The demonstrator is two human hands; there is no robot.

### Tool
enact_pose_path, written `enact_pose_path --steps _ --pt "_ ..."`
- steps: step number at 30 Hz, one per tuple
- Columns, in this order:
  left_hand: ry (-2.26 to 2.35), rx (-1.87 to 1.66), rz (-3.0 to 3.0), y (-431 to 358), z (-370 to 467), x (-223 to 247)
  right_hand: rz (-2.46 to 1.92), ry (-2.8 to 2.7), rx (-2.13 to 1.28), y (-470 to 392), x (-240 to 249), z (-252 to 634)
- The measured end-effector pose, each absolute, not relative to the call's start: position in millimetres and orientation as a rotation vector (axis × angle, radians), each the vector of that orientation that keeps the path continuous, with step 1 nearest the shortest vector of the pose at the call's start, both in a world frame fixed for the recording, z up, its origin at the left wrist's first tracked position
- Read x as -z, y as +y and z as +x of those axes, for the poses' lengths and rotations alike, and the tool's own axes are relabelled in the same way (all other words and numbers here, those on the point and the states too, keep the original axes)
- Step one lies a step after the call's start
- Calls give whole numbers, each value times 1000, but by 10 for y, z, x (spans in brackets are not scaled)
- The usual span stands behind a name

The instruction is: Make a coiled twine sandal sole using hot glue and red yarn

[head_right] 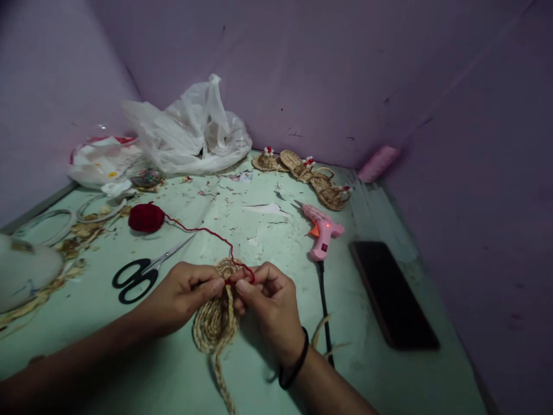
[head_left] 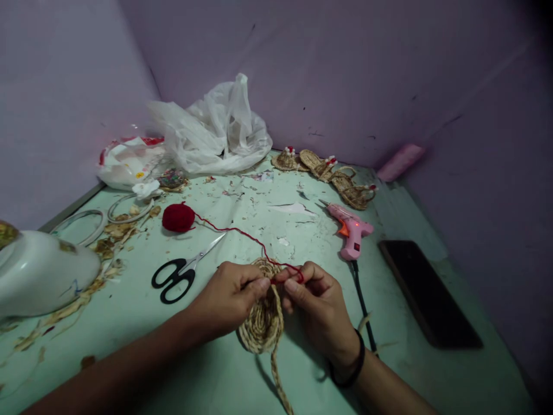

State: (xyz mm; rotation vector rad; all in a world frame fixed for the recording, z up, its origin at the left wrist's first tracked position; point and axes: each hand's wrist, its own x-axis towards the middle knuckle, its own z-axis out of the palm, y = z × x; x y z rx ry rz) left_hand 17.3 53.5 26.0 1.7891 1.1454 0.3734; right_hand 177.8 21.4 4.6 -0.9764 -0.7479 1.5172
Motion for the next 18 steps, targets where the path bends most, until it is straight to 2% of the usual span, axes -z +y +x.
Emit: enact_pose_path --steps 4,12,18 --pt "1111 -359 1811 495 195 -240 -844 -660 -1671 236 -57 1774" --pt "1102 -614 1955 418 282 -91 -755 -582 -1717 225 9 1770" --pt "975 -673 1962 399 277 -77 -794 -624 -1677 190 3 1763"
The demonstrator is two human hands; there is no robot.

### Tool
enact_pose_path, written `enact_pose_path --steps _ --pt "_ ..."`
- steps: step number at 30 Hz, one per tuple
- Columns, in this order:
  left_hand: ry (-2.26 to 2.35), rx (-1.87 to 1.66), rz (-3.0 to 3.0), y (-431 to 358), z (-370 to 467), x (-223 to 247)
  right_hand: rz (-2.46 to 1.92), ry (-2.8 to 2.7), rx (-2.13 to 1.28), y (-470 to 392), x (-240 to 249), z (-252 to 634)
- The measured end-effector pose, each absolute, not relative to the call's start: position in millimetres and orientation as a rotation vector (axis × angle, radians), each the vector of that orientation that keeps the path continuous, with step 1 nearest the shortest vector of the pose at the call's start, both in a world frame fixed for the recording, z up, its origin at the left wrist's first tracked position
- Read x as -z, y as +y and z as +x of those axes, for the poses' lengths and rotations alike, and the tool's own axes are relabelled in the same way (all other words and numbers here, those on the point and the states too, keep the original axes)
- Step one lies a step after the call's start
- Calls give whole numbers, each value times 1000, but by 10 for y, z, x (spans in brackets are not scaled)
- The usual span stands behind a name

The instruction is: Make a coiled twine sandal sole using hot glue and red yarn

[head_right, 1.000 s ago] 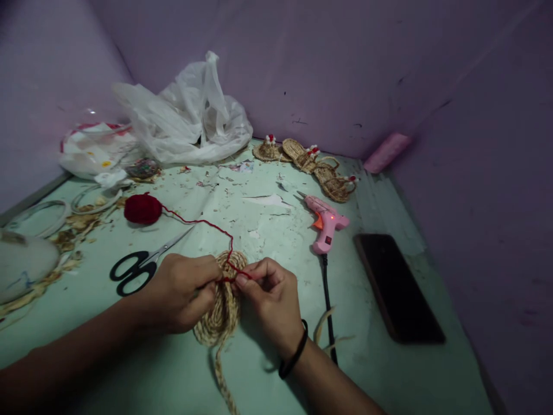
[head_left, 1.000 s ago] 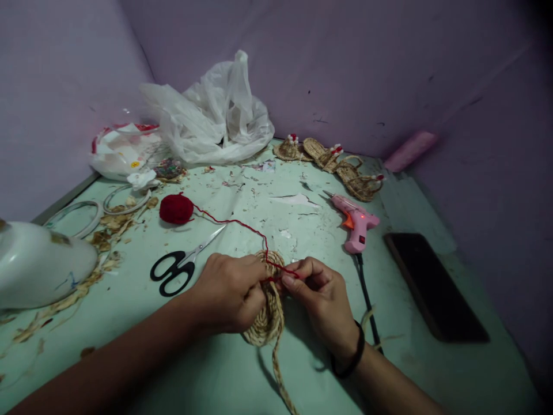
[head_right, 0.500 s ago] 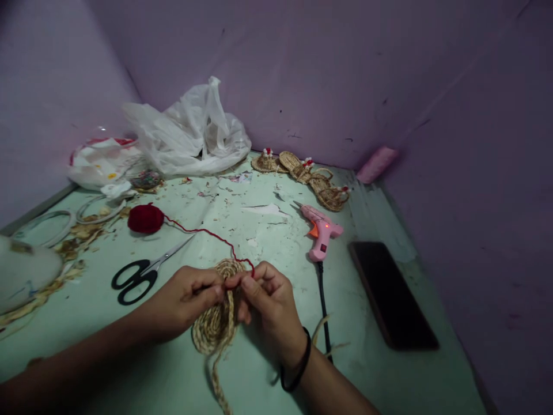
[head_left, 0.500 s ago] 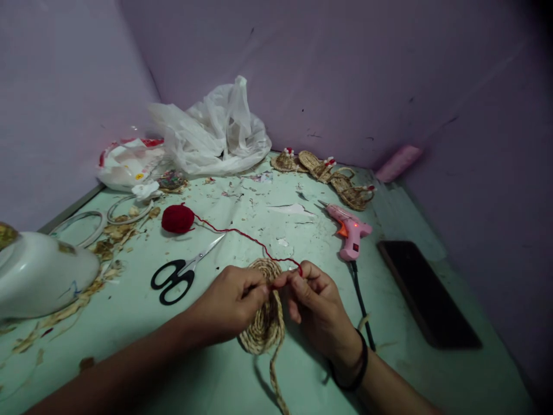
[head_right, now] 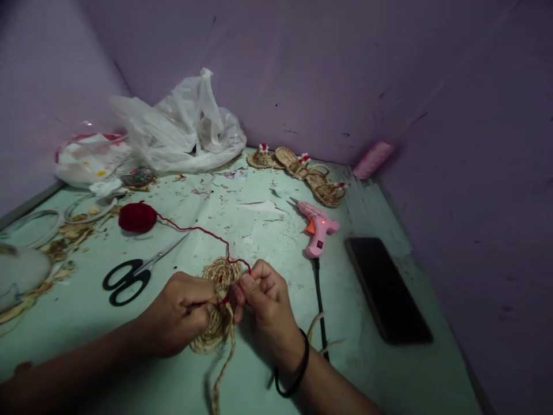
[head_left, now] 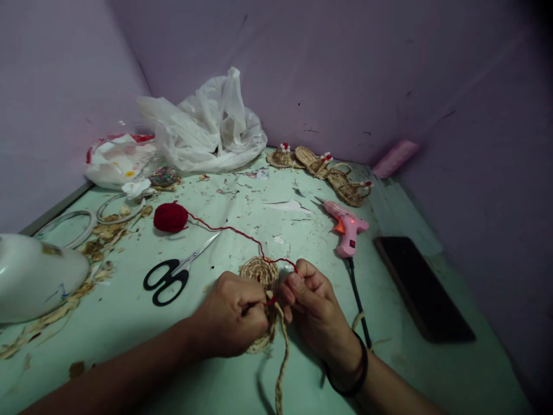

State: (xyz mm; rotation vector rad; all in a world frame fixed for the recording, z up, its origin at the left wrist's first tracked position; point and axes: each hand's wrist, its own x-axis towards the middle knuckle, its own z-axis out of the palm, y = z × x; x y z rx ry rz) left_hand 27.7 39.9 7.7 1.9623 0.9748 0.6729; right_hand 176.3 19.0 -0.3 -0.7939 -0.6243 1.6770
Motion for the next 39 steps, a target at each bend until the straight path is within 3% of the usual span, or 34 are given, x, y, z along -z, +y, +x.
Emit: enact_pose_path --steps 8,18,31,39 --pt "1006 -637 1772 472 176 -205 -858 -552 -1507 324 1 1904" --pt "1228 -484 1445 413 272 -333 -689 -648 -1660 309 -56 1799" --pt "823 -605 1063 235 348 -331 -814 -843 -1594 202 -146 1800" --pt "884 -788 1067 259 350 -213 -1125 -853 -1298 180 -158 1831"
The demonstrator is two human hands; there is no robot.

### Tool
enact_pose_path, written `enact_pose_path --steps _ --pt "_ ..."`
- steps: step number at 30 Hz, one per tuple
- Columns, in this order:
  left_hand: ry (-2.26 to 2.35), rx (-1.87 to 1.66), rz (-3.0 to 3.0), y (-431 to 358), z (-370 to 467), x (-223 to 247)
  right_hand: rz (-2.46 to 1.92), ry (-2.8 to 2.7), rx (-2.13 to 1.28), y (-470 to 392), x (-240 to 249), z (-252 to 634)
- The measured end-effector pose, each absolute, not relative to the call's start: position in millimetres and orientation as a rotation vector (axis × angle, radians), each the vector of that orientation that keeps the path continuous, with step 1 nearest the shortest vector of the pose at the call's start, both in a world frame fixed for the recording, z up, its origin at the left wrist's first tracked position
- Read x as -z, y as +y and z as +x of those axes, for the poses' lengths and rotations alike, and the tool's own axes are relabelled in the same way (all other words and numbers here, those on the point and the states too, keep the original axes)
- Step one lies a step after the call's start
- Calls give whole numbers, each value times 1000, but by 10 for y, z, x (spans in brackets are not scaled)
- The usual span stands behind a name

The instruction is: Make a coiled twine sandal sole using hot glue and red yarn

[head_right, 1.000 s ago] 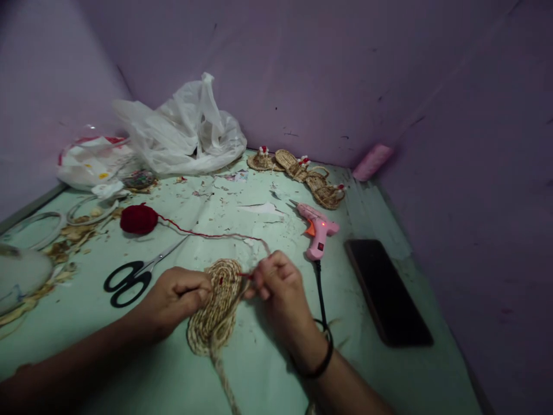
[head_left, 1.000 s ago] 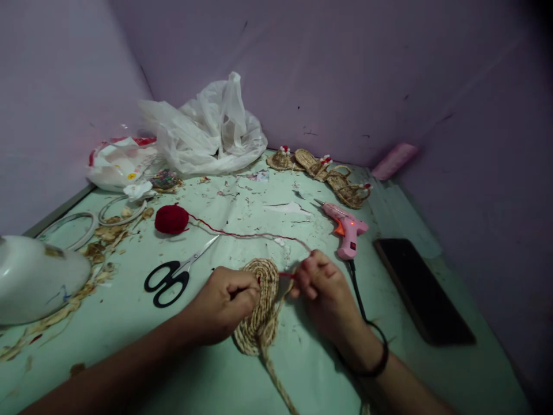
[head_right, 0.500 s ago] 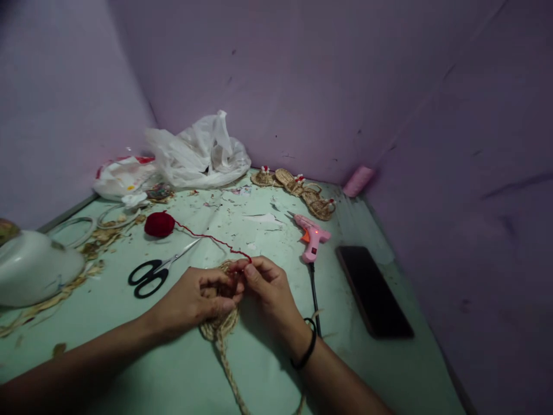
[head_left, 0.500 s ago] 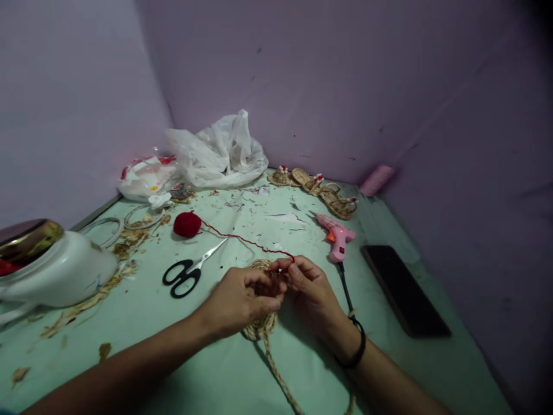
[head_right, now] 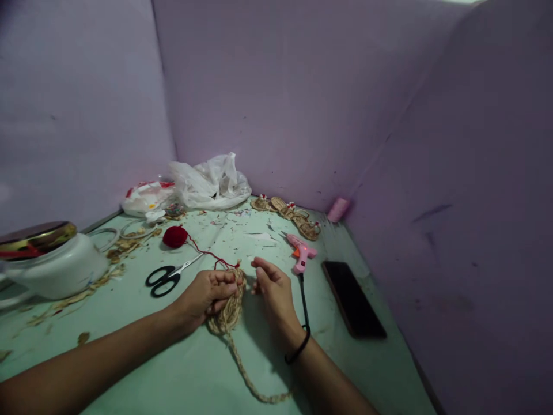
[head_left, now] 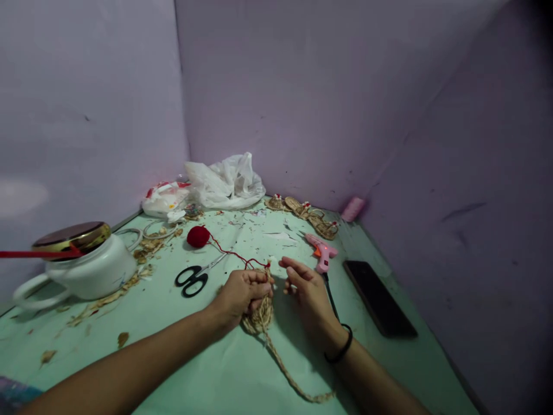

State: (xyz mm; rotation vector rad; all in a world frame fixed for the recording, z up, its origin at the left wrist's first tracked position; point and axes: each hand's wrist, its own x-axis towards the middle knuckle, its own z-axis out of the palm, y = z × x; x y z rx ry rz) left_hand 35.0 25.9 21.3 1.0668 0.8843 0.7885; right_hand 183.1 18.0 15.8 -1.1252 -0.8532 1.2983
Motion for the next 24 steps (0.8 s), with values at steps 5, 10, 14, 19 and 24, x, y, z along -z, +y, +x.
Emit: enact_pose_path --steps 5,10,14,19,24 --pt "937 -744 1195 254 349 -231 -1144 -947 -1411 129 -144 1750" --pt "1070 -711 1409 245 293 -309 -1110 -931 -1432 140 -149 1765" --pt "1290 -770 1596 375 129 -485 -1091 -891 -1477 150 -163 1802" --pt "1631 -702 1883 642 -267 -706 -1061 -844 -1515 156 -162 1802" --pt "1791 -170 2181 731 -642 -750 -1026 -784 -1522 167 -178 1806"
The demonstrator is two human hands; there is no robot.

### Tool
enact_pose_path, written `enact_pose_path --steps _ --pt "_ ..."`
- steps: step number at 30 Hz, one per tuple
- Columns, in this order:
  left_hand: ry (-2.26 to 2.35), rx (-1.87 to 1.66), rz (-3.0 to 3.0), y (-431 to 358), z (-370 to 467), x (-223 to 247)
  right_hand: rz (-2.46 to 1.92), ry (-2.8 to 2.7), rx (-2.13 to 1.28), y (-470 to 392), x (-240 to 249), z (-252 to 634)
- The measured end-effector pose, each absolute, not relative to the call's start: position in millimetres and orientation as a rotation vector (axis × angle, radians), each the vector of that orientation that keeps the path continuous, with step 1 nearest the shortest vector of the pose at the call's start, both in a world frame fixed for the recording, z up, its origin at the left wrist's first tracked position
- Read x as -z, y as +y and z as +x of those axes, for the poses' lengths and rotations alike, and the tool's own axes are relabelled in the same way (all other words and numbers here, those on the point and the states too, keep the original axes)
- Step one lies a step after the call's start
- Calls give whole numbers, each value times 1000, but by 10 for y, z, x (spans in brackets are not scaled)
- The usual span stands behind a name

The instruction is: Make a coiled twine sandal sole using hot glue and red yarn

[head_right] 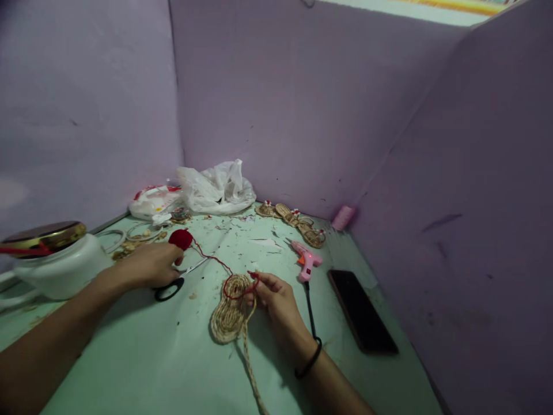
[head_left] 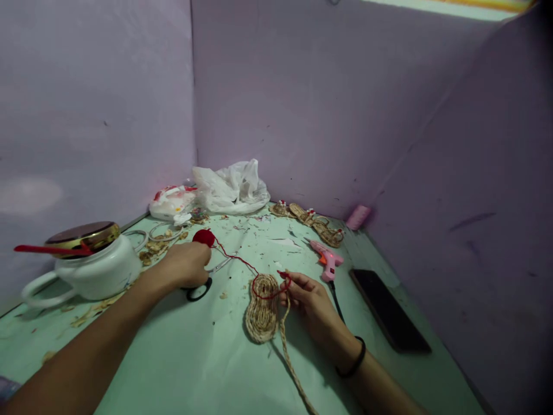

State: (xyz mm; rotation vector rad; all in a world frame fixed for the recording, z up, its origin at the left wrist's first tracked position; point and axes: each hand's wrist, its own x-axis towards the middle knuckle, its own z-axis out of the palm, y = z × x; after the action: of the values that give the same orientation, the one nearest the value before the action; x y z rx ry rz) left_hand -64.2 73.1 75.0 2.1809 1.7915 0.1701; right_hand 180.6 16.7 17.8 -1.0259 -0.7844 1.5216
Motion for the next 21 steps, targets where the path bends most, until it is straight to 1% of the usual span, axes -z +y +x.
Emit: enact_pose_path --steps 3,7,14,21 --pt "1776 72 2289 663 -648 -741 -1006 -755 -1520 174 -180 1810" --pt "1785 243 2377 554 -527 -733 -997 -696 -1500 190 -169 1815" --pt "1773 323 2414 491 -438 -696 -974 -670 -1478 217 -135 1858" --pt "1744 310 2433 499 -514 -686 -936 -614 -1475 223 -147 1871"
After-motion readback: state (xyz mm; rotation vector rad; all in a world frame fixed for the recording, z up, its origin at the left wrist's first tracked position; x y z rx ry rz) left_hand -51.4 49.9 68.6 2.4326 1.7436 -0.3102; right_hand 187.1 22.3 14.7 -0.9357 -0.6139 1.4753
